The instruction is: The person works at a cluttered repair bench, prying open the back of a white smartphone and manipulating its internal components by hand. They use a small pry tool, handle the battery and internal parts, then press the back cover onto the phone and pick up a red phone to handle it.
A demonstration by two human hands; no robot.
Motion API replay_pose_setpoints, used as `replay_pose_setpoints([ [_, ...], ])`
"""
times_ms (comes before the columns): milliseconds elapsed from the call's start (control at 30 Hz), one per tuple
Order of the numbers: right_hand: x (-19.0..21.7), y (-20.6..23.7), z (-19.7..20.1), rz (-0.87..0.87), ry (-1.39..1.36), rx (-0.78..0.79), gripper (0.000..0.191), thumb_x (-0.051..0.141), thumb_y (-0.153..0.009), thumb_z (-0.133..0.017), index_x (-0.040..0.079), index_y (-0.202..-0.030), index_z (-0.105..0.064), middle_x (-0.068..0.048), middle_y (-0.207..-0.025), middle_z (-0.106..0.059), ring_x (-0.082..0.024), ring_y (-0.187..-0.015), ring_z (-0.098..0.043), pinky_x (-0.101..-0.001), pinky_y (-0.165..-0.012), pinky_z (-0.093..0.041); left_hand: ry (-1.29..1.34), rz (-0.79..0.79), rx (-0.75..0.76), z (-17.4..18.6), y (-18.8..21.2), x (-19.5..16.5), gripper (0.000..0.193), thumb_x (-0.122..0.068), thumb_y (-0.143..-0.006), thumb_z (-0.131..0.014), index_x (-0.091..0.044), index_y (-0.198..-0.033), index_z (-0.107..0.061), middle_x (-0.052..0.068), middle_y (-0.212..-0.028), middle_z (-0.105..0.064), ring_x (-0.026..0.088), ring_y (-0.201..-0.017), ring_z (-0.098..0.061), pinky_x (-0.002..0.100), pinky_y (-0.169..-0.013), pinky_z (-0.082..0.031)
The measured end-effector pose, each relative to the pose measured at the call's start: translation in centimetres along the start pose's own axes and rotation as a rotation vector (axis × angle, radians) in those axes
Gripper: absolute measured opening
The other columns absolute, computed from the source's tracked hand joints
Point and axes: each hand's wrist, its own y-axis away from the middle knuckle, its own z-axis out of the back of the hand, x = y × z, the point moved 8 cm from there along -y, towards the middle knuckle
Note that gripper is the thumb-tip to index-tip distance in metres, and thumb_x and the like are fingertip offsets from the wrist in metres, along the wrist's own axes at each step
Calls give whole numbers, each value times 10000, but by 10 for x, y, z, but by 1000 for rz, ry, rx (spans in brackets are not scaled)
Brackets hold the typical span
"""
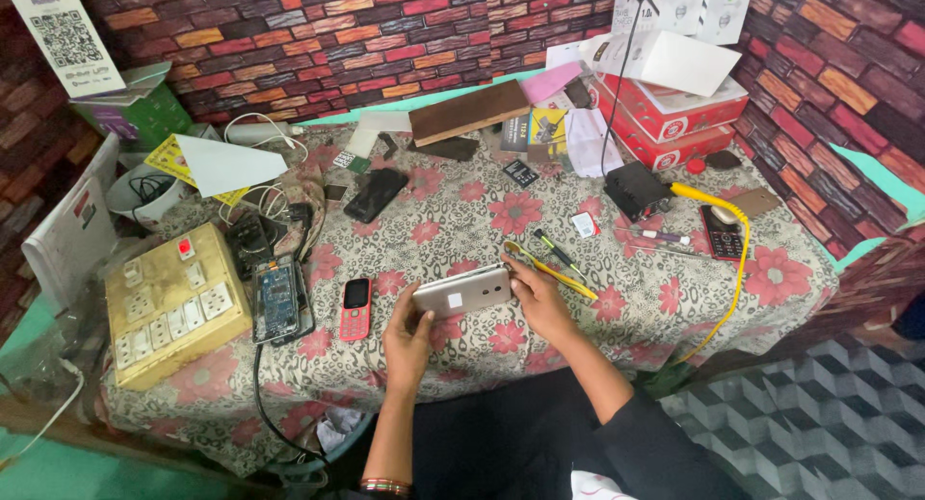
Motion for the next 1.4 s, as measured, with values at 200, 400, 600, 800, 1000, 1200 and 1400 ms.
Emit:
replay_pose_setpoints([
  [200, 0, -9, 0, 37, 35, -42, 356, 61, -971, -596, 91, -1320, -666, -114, -993, -762, -193, -862, -714, -323, -787, -561, 262, 237, -52, 14, 5, 28, 587, 101, -962, -664, -101, -1512, -637, 80, -1092, -646, 173, -941, -551, 291, -837, -499],
  [400, 4, -11, 2, 16, 175, -106, 269, 114, -958, -644, 50, -1213, -701, -152, -951, -755, -243, -825, -741, -359, -758, -567, 197, 180, -44, 21, 1, 16, 424, 82, -883, -677, -85, -1270, -722, 83, -1478, -610, 150, -1296, -591, 296, -1088, -469],
  [600, 6, -9, 3, -2, 157, -94, 253, 137, -968, -652, 43, -1201, -687, -148, -960, -746, -256, -837, -731, -370, -762, -560, 223, 206, -33, 24, 1, 20, 388, 64, -874, -693, -75, -1234, -739, 79, -1469, -618, 161, -1307, -598, 309, -1083, -478],
  [800, 8, -3, 4, 119, 188, -111, 223, 94, -942, -665, 36, -1156, -691, -156, -958, -720, -288, -870, -708, -383, -771, -545, 236, 263, -105, 25, 3, 26, 430, 53, -906, -720, -88, -1312, -741, 102, -1255, -703, 151, -1100, -648, 303, -998, -508],
  [1000, 11, 1, 4, 174, 194, -100, 247, 56, -932, -661, 54, -1179, -676, -155, -996, -709, -297, -933, -697, -384, -812, -542, 245, 253, -150, 23, 0, 19, 566, 50, -865, -694, -138, -1395, -627, -10, -1177, -720, 97, -1053, -656, 265, -954, -518],
  [1200, 2, 5, -4, 49, -61, 37, 413, 22, -954, -578, 111, -1355, -628, -101, -1108, -736, -202, -1043, -704, -344, -899, -547, 260, 193, -124, 20, -1, 18, 443, 52, -923, -676, -62, -1351, -668, 40, -1139, -738, 123, -1027, -673, 284, -934, -540],
  [1400, 6, 11, -4, 56, -291, 149, 454, 46, -1008, -560, 113, -1455, -602, -90, -1220, -701, -176, -1158, -661, -338, -1002, -526, 292, 291, -163, 18, 3, 27, 364, 30, -941, -655, -51, -1291, -707, 56, -1070, -735, 145, -896, -672, 309, -783, -572],
])
